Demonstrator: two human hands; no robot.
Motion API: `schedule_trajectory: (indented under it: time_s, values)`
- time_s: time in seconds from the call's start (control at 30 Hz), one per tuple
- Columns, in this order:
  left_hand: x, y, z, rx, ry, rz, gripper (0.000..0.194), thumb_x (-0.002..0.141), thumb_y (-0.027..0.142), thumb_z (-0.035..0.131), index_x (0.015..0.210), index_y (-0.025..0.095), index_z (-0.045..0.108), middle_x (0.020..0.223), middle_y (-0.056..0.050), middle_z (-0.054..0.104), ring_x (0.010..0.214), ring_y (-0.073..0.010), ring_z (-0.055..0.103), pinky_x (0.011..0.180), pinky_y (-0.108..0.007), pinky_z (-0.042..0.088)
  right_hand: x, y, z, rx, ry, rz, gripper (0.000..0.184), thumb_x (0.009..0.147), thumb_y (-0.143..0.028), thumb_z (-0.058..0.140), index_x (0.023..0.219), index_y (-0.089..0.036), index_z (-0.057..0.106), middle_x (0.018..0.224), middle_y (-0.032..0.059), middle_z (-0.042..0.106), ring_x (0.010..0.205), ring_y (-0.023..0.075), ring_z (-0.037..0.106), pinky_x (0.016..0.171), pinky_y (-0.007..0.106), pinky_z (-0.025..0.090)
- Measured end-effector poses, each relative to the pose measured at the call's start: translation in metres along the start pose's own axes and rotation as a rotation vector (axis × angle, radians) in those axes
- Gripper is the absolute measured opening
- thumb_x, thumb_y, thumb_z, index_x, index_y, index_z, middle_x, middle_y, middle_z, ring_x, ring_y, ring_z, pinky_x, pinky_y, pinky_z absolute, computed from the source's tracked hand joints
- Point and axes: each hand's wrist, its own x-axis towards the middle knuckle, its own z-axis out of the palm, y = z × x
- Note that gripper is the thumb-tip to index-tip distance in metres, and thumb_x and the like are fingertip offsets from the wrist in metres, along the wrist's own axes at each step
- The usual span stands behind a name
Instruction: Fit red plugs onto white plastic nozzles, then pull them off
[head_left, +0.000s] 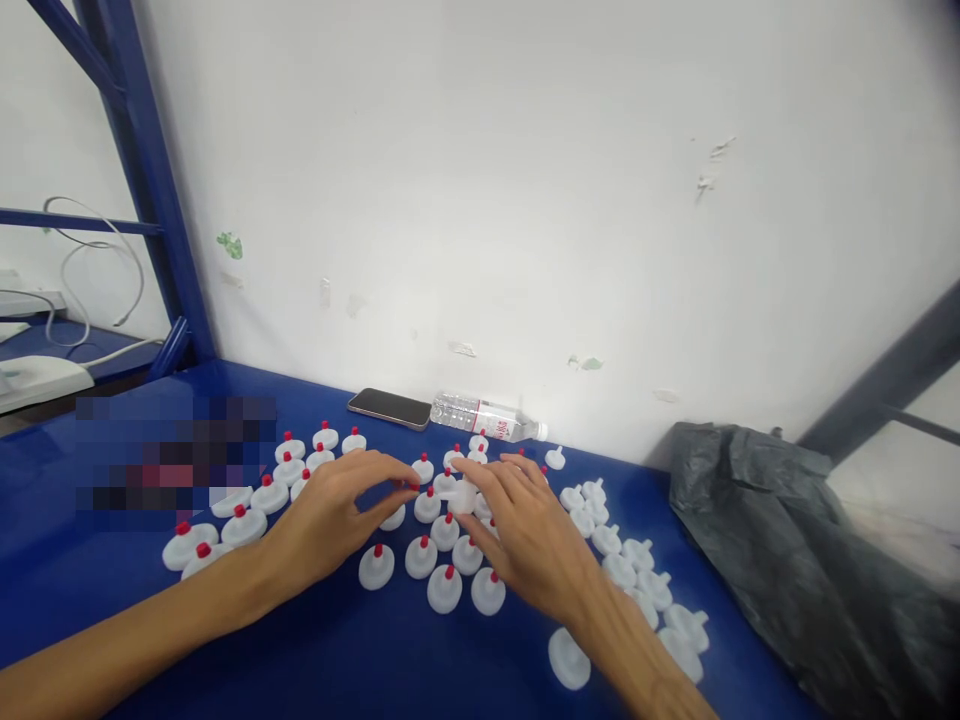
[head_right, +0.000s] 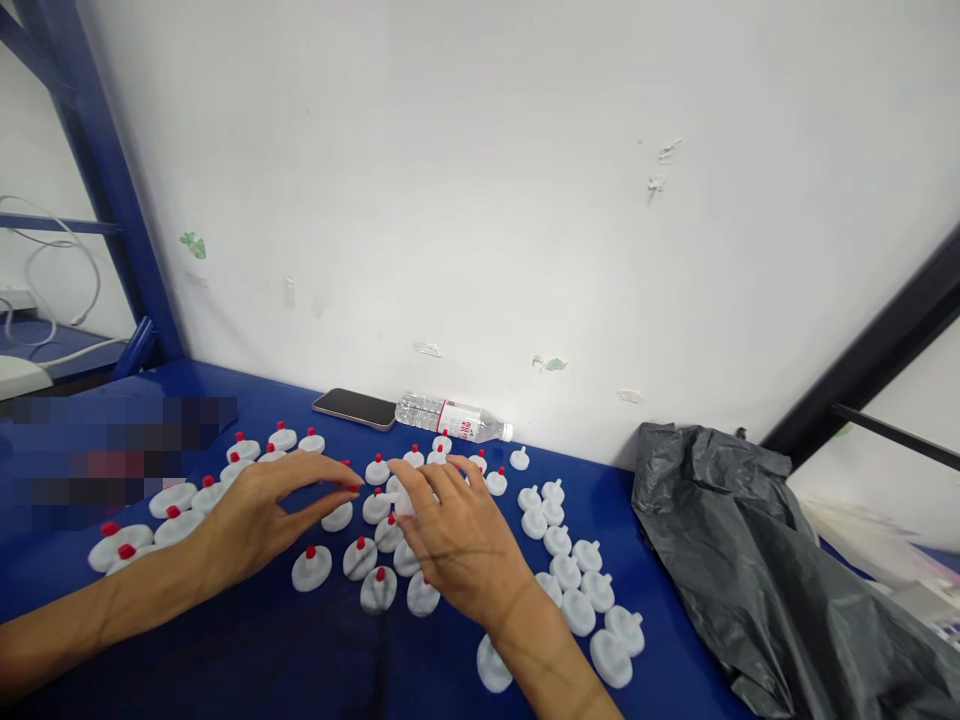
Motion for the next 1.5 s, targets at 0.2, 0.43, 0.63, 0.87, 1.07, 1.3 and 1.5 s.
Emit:
schedule_trajectory:
  time_s: [0.2, 0.43, 0.63, 0.87, 1.07, 1.3, 1.5]
  values:
    - [-0.001, 0.008, -0.001, -0.036, -0.042, 0.07, 0.013, 0.094, 0.033, 0.064, 0.095, 0.023, 0.072, 0.084, 0.001, 0.078, 0.076, -0.0153, 0.069, 0.071, -0.028, 0.056, 0.002, -0.007, -0.001, 0.06, 0.04, -0.05, 0.044, 0.095, -0.021, 0.059, 0.137, -0.016, 0.045, 0.107, 0.007, 0.069, 0.099, 0.0215, 0.064, 0.103, 0.047, 0.044]
    - [-0.001, 0.013, -0.003, -0.053, -0.007, 0.08, 0.014, 0.094, 0.034, 0.064, 0.094, 0.023, 0.072, 0.081, 0.001, 0.077, 0.072, -0.0148, 0.067, 0.068, -0.028, 0.055, 0.003, -0.009, 0.0, 0.116, 0.077, -0.05, 0.043, 0.094, -0.018, 0.06, 0.135, -0.018, 0.047, 0.108, 0.0071, 0.068, 0.1, 0.0213, 0.063, 0.1, 0.042, 0.048]
    - [0.0, 0.014, -0.004, -0.057, 0.03, 0.123, 0.011, 0.094, 0.031, 0.064, 0.094, 0.023, 0.071, 0.081, 0.001, 0.077, 0.071, -0.0143, 0.068, 0.066, -0.028, 0.054, 0.001, -0.012, -0.001, 0.141, 0.043, -0.011, 0.043, 0.094, -0.019, 0.06, 0.136, -0.02, 0.046, 0.107, 0.007, 0.066, 0.095, 0.0206, 0.064, 0.09, 0.038, 0.056]
    - [-0.001, 0.012, -0.001, -0.044, 0.036, 0.18, 0.007, 0.094, 0.028, 0.064, 0.097, 0.024, 0.069, 0.082, 0.002, 0.078, 0.069, -0.0137, 0.068, 0.065, -0.029, 0.052, 0.002, -0.016, -0.004, 0.185, 0.002, 0.024, 0.04, 0.093, -0.02, 0.061, 0.131, -0.021, 0.049, 0.103, 0.0062, 0.065, 0.09, 0.0195, 0.066, 0.083, 0.034, 0.059]
    - [-0.004, 0.008, 0.001, -0.03, -0.034, 0.167, 0.006, 0.094, 0.025, 0.065, 0.097, 0.024, 0.069, 0.085, 0.002, 0.078, 0.073, -0.0139, 0.069, 0.069, -0.029, 0.052, 0.001, -0.018, -0.004, 0.237, 0.008, 0.028, 0.04, 0.093, -0.016, 0.06, 0.131, -0.023, 0.051, 0.107, 0.0058, 0.065, 0.096, 0.0198, 0.066, 0.089, 0.036, 0.059]
    - [-0.004, 0.004, 0.001, 0.03, -0.05, 0.225, 0.01, 0.098, 0.024, 0.059, 0.104, 0.022, 0.067, 0.089, -0.002, 0.077, 0.078, -0.0155, 0.068, 0.073, -0.032, 0.05, 0.002, -0.021, -0.005, 0.365, 0.109, 0.073, 0.036, 0.094, -0.016, 0.057, 0.13, -0.023, 0.055, 0.121, 0.0066, 0.067, 0.112, 0.0187, 0.065, 0.098, 0.034, 0.057]
    - [-0.004, 0.008, 0.001, 0.046, -0.083, 0.188, 0.019, 0.102, 0.022, 0.05, 0.087, 0.02, 0.061, 0.072, 0.001, 0.066, 0.065, -0.0141, 0.056, 0.064, -0.031, 0.041, 0.006, -0.025, -0.005, 0.33, 0.215, -0.017, 0.036, 0.096, -0.017, 0.06, 0.131, -0.019, 0.055, 0.118, 0.0045, 0.073, 0.108, 0.017, 0.068, 0.102, 0.033, 0.054]
